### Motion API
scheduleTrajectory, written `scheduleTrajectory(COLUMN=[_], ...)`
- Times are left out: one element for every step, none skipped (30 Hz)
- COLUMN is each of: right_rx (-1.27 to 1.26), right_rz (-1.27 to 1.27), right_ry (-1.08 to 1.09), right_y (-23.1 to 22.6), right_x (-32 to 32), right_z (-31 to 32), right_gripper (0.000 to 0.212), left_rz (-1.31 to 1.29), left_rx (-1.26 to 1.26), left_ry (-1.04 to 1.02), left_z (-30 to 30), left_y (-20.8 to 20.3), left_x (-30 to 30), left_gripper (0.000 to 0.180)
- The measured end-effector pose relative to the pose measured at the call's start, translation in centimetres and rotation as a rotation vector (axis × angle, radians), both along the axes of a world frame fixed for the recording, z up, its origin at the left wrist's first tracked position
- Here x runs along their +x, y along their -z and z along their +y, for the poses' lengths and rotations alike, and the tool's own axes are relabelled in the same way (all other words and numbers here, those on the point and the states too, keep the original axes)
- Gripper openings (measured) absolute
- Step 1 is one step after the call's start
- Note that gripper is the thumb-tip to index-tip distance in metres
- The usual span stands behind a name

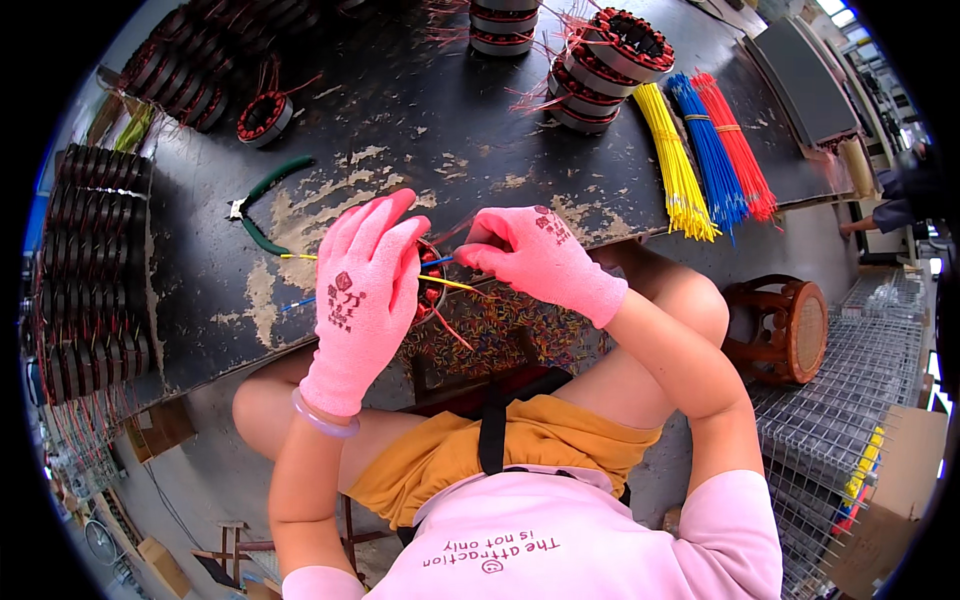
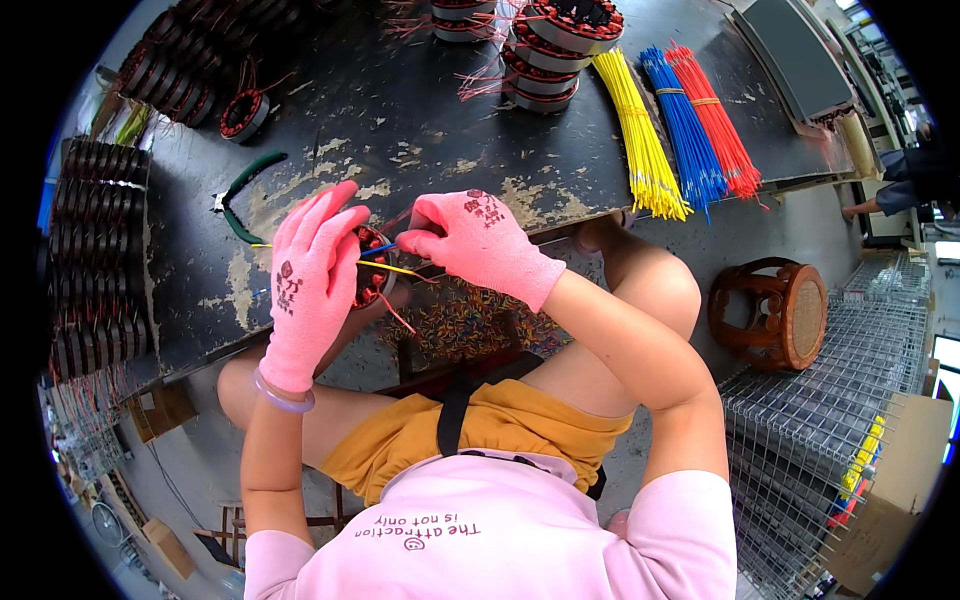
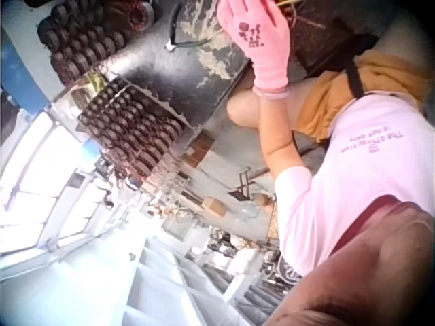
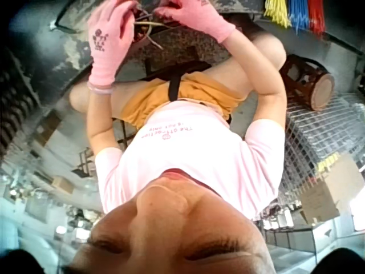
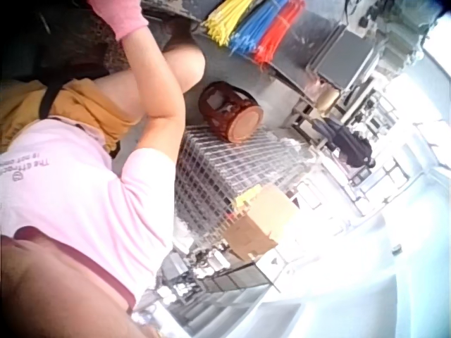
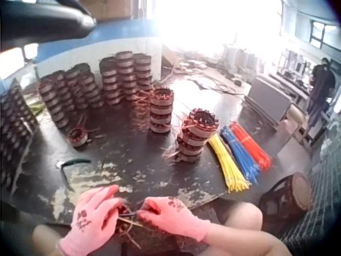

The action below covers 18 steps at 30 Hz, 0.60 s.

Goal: The person secures copper wires onto motor stators using plastic zip ties and cuts the excess material with pliers. They pick up stators from the table, thread colored zip ties through the components to bundle the wires, pull them tight, and use pliers to trim the remaining tail.

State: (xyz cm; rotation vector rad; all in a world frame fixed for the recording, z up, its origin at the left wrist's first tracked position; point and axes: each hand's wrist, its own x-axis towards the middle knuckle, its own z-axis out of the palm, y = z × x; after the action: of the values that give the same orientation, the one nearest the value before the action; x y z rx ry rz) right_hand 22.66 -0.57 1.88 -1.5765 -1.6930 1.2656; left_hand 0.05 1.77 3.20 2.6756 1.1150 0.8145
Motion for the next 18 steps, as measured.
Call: scheduleTrajectory(right_rx=[0.008, 0.072, 0.136, 0.199, 0.090, 0.099, 0.167, 0.232, 0.205, 0.186, 0.161, 0.182, 0.134, 0.157, 0.457, 0.562, 0.612, 0.656], right_rz=[-0.052, -0.054, -0.058, -0.075, 0.001, 0.010, -0.082, -0.172, -0.165, -0.146, -0.122, -0.103, 0.101, 0.161, -0.123, -0.371, -0.542, -0.711], right_ry=[0.004, 0.003, 0.004, 0.013, 0.021, 0.034, 0.013, -0.017, 0.051, 0.109, 0.168, 0.291, 0.447, 0.609, 0.761, 0.888, 1.008, 1.124], right_y=[-0.1, 0.4, 1.5, 1.9, 1.6, 1.7, 1.6, 1.3, 0.9, 0.6, 0.2, -0.8, -0.1, -1.9, -0.2, -1.5, -1.3, -0.4], right_x=[0.0, 0.1, 0.1, 0.5, 0.9, 1.1, 1.5, 2.4, 3.9, 5.2, 6.6, 8.9, 11.8, 14.2, 18.6, 21.5, 25.3, 28.8], right_z=[0.1, 0.0, 0.0, 0.0, -0.2, -0.6, -0.8, -1.0, -1.2, -1.1, -1.2, -2.0, -2.5, -3.5, -4.5, -5.8, -7.2, -8.3], right_gripper=[0.026, 0.028, 0.029, 0.031, 0.031, 0.030, 0.030, 0.031, 0.030, 0.030, 0.030, 0.030, 0.029, 0.028, 0.030, 0.027, 0.029, 0.032], left_rz=[-0.002, -0.012, 0.012, 0.016, -0.005, -0.024, -0.026, -0.023, -0.028, -0.024, -0.018, -0.015, -0.020, -0.024, -0.026, -0.036, -0.046, -0.052], left_rx=[-0.021, -0.040, -0.074, -0.123, -0.150, -0.180, -0.198, -0.214, -0.218, -0.218, -0.235, -0.241, -0.239, -0.240, -0.256, -0.258, -0.260, -0.262], left_ry=[-0.007, -0.006, -0.026, -0.017, -0.008, 0.006, 0.021, 0.029, 0.027, 0.014, 0.010, 0.007, 0.009, 0.004, 0.009, 0.011, 0.018, 0.022], left_z=[0.0, -0.1, -0.1, -0.1, 0.0, 0.0, 0.0, 0.1, 0.1, 0.0, -0.1, -0.2, -0.2, -0.3, -0.3, -0.3, -0.2, -0.2], left_y=[0.6, 1.2, 1.9, 2.4, 2.4, 2.3, 2.5, 2.7, 2.7, 2.6, 2.4, 2.4, 2.3, 2.3, 2.3, 2.3, 2.4, 2.4], left_x=[0.4, 1.1, 1.2, 1.4, 1.7, 1.9, 2.0, 2.1, 2.1, 1.9, 1.9, 2.0, 2.1, 2.0, 2.3, 2.2, 2.3, 2.3], left_gripper=[0.031, 0.032, 0.034, 0.035, 0.036, 0.036, 0.036, 0.036, 0.036, 0.036, 0.036, 0.036, 0.036, 0.036, 0.036, 0.036, 0.036, 0.036])
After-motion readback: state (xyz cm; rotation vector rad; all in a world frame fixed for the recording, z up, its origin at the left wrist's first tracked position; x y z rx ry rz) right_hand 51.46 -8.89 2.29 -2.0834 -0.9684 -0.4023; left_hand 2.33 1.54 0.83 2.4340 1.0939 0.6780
